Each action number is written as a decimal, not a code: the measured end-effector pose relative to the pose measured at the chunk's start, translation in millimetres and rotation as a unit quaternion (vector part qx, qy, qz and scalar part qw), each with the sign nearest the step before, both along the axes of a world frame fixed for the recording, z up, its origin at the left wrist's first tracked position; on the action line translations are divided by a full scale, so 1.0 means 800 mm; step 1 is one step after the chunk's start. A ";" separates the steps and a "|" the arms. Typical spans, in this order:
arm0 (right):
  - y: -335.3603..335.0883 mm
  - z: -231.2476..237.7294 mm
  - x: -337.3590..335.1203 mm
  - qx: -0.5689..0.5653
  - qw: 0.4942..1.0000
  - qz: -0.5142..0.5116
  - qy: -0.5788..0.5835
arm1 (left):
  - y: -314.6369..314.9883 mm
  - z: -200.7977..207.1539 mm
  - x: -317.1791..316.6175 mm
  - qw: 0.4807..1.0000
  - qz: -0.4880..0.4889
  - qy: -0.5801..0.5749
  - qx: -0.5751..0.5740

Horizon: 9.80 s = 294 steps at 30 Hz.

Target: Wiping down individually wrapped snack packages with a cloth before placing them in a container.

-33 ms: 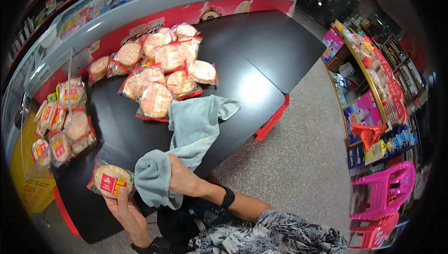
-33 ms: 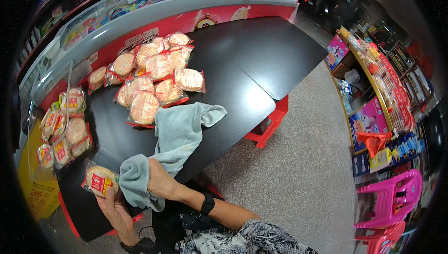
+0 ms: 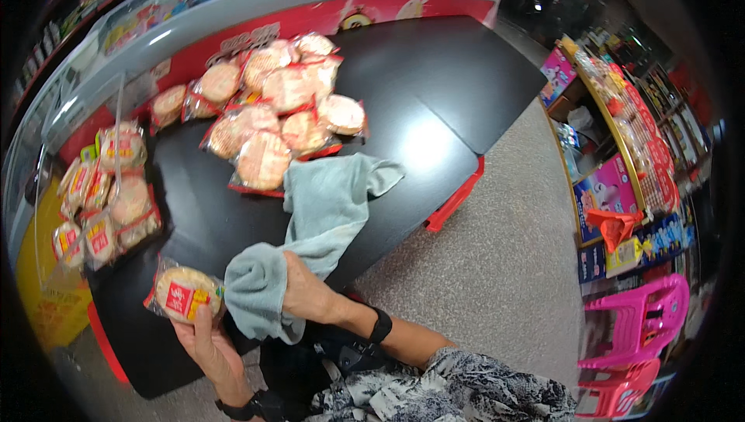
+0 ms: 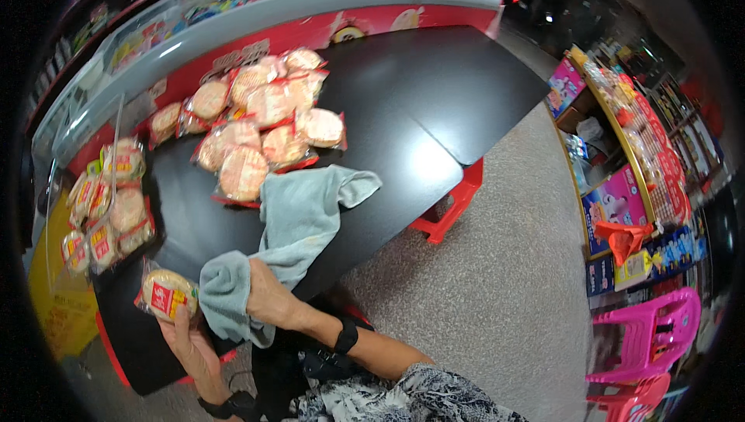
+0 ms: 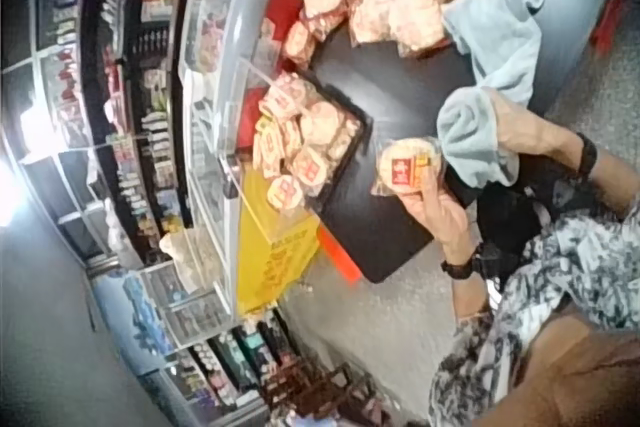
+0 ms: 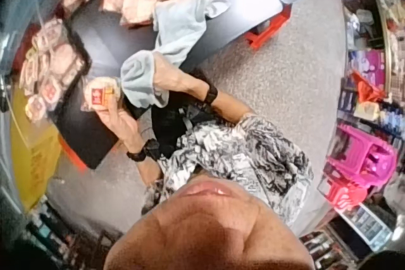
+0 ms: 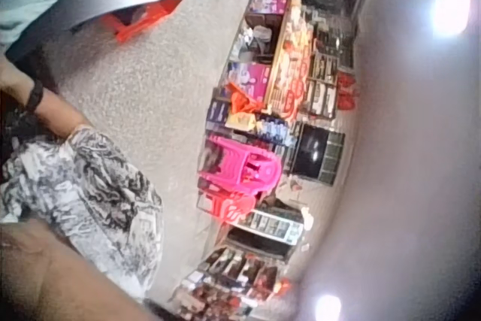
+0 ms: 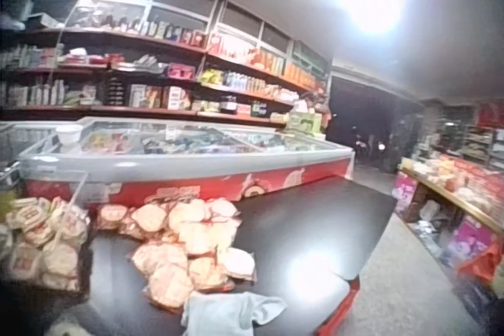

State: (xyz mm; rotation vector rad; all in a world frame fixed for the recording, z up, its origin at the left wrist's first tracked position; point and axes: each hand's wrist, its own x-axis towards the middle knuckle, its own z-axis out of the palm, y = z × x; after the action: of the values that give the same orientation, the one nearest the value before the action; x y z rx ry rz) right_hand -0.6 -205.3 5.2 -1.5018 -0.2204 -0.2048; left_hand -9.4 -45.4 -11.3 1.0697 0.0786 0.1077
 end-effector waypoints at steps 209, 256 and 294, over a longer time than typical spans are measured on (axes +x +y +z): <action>0.012 0.014 -0.007 0.039 0.991 0.016 0.125 | -0.003 0.008 0.002 0.992 -0.122 -0.006 -0.022; 0.001 -0.023 -0.009 -0.226 0.972 -0.028 -0.060 | 0.001 0.009 -0.001 0.989 -0.086 -0.005 -0.122; 0.001 0.007 -0.011 -0.022 0.999 0.024 -0.011 | 0.114 0.210 0.105 0.909 0.015 -0.212 0.359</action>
State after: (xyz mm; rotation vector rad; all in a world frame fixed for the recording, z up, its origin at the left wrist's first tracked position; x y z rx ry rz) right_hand -9.7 -204.3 10.6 -1.5362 -0.2799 -0.1797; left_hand 74.3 45.8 156.6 1.7572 -0.3666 0.4182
